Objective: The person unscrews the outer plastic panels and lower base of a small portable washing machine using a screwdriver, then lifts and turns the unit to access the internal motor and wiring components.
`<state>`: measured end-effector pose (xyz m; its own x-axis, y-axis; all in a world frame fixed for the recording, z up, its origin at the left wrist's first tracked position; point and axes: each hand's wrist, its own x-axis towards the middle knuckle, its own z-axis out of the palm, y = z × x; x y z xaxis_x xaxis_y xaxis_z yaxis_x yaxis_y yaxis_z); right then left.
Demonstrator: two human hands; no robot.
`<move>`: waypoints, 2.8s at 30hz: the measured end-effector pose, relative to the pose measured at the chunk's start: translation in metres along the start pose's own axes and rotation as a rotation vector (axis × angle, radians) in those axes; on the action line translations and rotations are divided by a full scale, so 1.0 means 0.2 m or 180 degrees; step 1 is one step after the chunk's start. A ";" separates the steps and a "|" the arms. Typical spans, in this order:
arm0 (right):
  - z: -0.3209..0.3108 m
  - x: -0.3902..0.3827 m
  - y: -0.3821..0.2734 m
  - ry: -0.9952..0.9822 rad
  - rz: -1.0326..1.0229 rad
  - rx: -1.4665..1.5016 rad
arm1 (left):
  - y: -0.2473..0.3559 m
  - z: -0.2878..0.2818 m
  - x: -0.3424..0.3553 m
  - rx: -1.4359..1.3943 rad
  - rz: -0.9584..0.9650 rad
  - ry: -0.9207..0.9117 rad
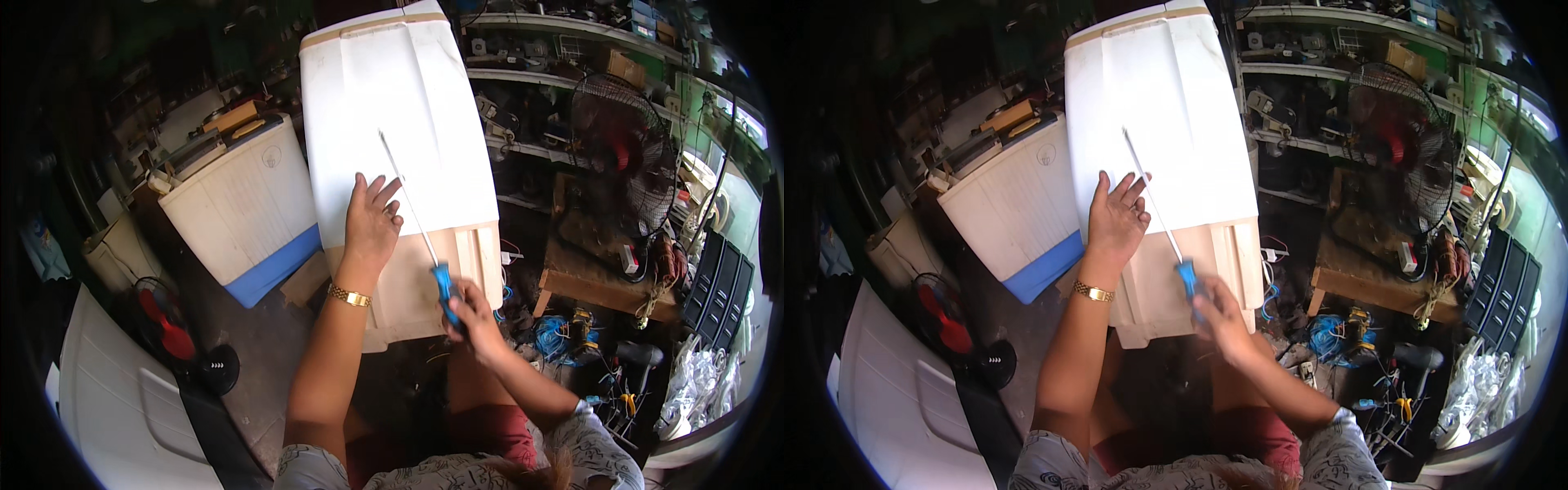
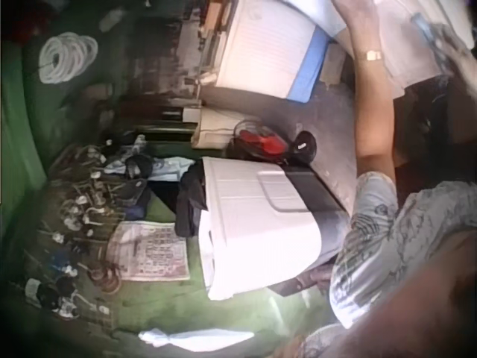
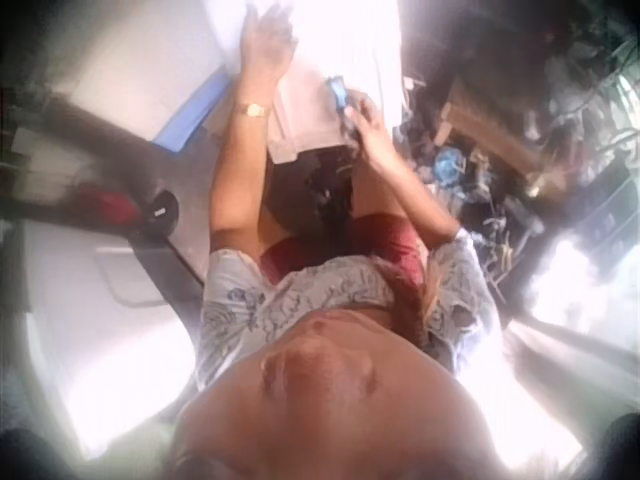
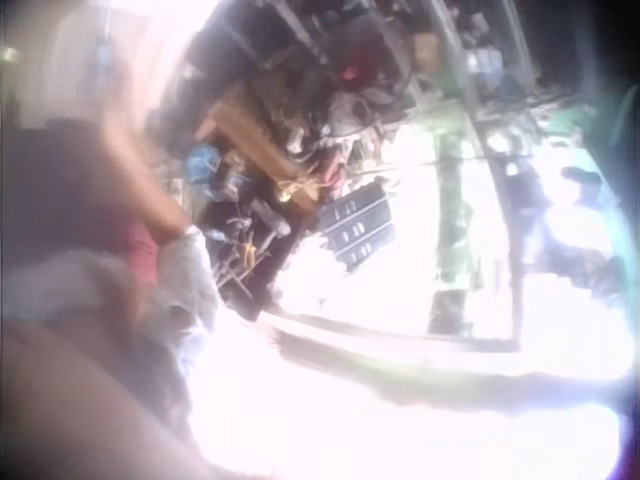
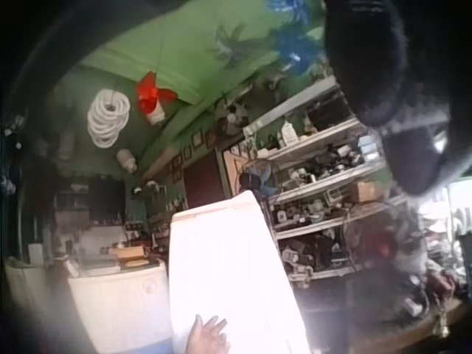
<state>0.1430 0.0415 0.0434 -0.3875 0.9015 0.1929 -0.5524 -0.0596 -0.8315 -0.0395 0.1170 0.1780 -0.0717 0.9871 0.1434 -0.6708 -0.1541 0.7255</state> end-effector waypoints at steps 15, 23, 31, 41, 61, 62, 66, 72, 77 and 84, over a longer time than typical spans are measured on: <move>0.27 1.34 -0.60 0.1072 -0.1358 -0.0854 | -0.41 -1.00 -0.65 0.0823 0.0067 0.1285; 0.26 1.42 -0.64 0.1139 -0.1416 -0.0800 | -0.39 -1.11 -0.84 0.0609 -0.0119 0.1726; 0.25 1.43 -0.63 0.1198 -0.1430 -0.1030 | -0.49 -1.28 -0.87 0.0367 -0.0430 0.1857; 0.24 1.46 -0.66 0.1165 -0.1431 -0.0973 | -0.53 -1.25 -0.91 0.1353 -0.0271 0.1546; 0.31 1.44 -0.64 0.0631 -0.0948 0.2024 | -0.29 -0.87 -0.91 0.2936 0.0257 0.1312; 0.34 1.44 -0.64 0.0676 -0.0983 0.1936 | -0.32 -1.00 -0.79 0.1745 0.0556 0.1026; 0.23 1.45 -0.64 0.0314 -0.0710 0.2006 | -0.12 -0.58 -0.35 0.2398 0.1036 0.0576; 0.25 1.45 -0.62 0.0059 0.0349 0.2146 | 0.19 -0.02 0.31 0.2992 0.1479 -0.0067; 0.32 1.47 -0.63 -0.0171 0.0754 0.1735 | 0.30 0.33 0.61 0.3128 0.0491 -0.0293; 0.33 1.33 -0.57 0.0619 -0.0664 -0.0124 | 0.25 0.34 0.84 0.3237 0.0765 -0.0291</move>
<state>0.0547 0.2589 0.2245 -0.1176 0.9580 0.2615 -0.5751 0.1490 -0.8044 -0.0355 0.2711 0.2843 -0.0362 0.9250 0.3783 0.2934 -0.3520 0.8888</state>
